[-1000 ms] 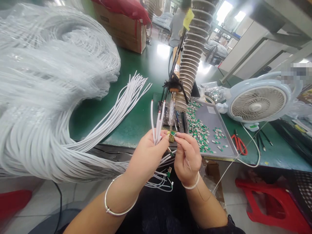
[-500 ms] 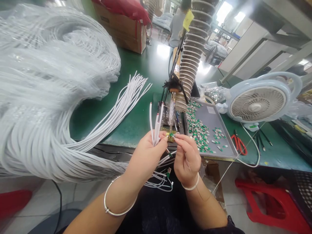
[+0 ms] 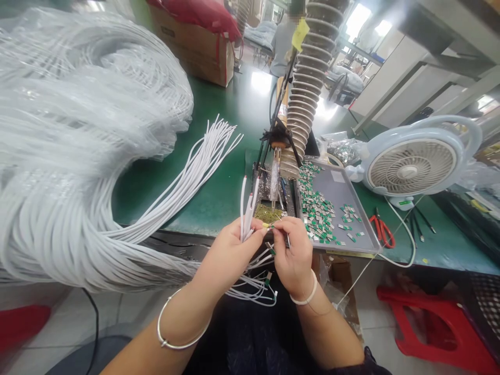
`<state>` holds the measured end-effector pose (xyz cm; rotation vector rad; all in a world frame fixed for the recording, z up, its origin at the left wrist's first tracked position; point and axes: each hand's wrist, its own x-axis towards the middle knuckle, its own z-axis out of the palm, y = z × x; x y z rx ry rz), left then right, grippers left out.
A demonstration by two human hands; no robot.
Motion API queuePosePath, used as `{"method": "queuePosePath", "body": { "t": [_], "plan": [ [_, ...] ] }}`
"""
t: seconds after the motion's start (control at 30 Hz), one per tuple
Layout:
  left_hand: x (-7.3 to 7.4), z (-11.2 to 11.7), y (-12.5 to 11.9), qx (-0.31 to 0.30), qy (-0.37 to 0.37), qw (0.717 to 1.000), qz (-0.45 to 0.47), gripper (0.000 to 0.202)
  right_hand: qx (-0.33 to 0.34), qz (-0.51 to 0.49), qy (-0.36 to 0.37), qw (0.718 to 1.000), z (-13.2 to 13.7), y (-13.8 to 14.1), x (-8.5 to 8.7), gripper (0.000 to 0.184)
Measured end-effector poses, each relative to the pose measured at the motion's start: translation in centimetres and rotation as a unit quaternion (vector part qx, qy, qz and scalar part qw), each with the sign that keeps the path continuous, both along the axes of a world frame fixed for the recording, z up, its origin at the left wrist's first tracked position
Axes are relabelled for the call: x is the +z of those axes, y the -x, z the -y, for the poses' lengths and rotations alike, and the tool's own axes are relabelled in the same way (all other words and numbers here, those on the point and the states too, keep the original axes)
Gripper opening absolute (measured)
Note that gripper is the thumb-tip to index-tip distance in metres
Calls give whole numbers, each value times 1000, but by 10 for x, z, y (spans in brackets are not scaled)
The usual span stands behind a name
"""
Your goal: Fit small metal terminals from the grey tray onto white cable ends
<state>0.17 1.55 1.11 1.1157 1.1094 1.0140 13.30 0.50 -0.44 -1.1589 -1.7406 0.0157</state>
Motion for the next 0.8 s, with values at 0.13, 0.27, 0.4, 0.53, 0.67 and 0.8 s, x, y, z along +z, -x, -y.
{"method": "queuePosePath", "body": {
  "t": [0.13, 0.27, 0.4, 0.53, 0.67, 0.8],
  "plan": [
    [4, -1, 0, -16, -17, 1000, -8, 10, 34, -8, -13, 999, 1, 0, 0, 23],
    [3, -2, -3, -13, -19, 1000, 3, 11, 22, -38, -13, 999, 4, 1, -3, 28],
    [5, -3, -4, -8, -28, 1000, -3, 9, -4, -67, -10, 998, 5, 0, -4, 27],
    [10, -5, -5, 11, -43, 999, -20, 8, 19, -66, -33, 997, 5, -2, -2, 28],
    [16, -7, -6, 18, -48, 998, -35, 6, 36, -61, -42, 997, 3, -2, 0, 28],
    [19, -9, -6, 13, -57, 996, -61, 7, 32, -57, -44, 997, 2, -1, 2, 27]
  ]
}}
